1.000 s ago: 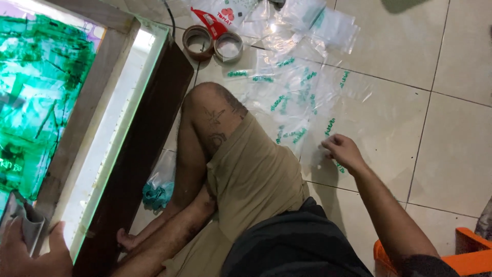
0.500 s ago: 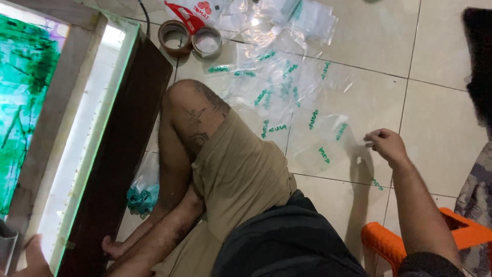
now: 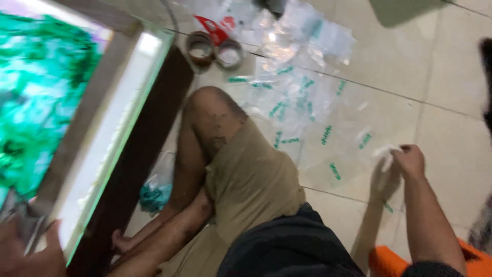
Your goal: The person uses a manual screen printing setup to apply green ink onto small plastic bags.
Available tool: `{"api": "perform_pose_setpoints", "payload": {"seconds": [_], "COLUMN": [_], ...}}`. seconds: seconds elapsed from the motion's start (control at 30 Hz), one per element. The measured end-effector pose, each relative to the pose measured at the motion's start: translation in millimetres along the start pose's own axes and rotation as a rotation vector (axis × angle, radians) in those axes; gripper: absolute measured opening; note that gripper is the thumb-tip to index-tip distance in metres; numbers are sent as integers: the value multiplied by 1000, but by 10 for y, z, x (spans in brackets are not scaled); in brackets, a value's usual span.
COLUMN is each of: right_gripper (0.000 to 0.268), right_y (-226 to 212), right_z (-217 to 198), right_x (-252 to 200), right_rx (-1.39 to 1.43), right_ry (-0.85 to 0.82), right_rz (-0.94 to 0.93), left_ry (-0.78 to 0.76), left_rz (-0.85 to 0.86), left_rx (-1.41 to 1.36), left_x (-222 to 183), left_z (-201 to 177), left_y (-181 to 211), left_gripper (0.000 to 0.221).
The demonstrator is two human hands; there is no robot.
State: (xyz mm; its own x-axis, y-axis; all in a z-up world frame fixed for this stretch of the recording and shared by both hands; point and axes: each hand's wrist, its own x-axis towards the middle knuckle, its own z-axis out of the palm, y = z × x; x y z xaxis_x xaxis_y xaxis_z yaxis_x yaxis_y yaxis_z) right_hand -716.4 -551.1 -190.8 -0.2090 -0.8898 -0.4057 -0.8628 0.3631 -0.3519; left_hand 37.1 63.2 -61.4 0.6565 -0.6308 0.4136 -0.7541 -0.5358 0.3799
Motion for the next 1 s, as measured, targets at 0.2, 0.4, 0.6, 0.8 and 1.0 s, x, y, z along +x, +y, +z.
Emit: {"api": "perform_pose_setpoints", "payload": {"seconds": [0.2,0.4,0.6,0.8,1.0], "right_gripper": [38,17,23,7,25], "right_y": [-1173,-3365,-4624,-3879,-4258], "right_z": [192,698,1601,4705,4253], "right_x": [-506,-1960,-4077,-3859,-4394], "right_rx": [-226,188,-74,23,-1172], "right_ry": [203,-92,-504,559,-252], "right_rz": [-478,-1130,-1590,-2252,-1832], "left_ry": [50,86,258,307,144], "left_rz": [-67,-166,-117,-235,-186], "left_rx": [656,558,499,506,547], "left_x": [269,517,440,457,509], "left_z": [-246,-293,-104,-17,-87], "left_y": [742,1073,892,927,1015], "left_gripper": [61,61,65,47,56]}}
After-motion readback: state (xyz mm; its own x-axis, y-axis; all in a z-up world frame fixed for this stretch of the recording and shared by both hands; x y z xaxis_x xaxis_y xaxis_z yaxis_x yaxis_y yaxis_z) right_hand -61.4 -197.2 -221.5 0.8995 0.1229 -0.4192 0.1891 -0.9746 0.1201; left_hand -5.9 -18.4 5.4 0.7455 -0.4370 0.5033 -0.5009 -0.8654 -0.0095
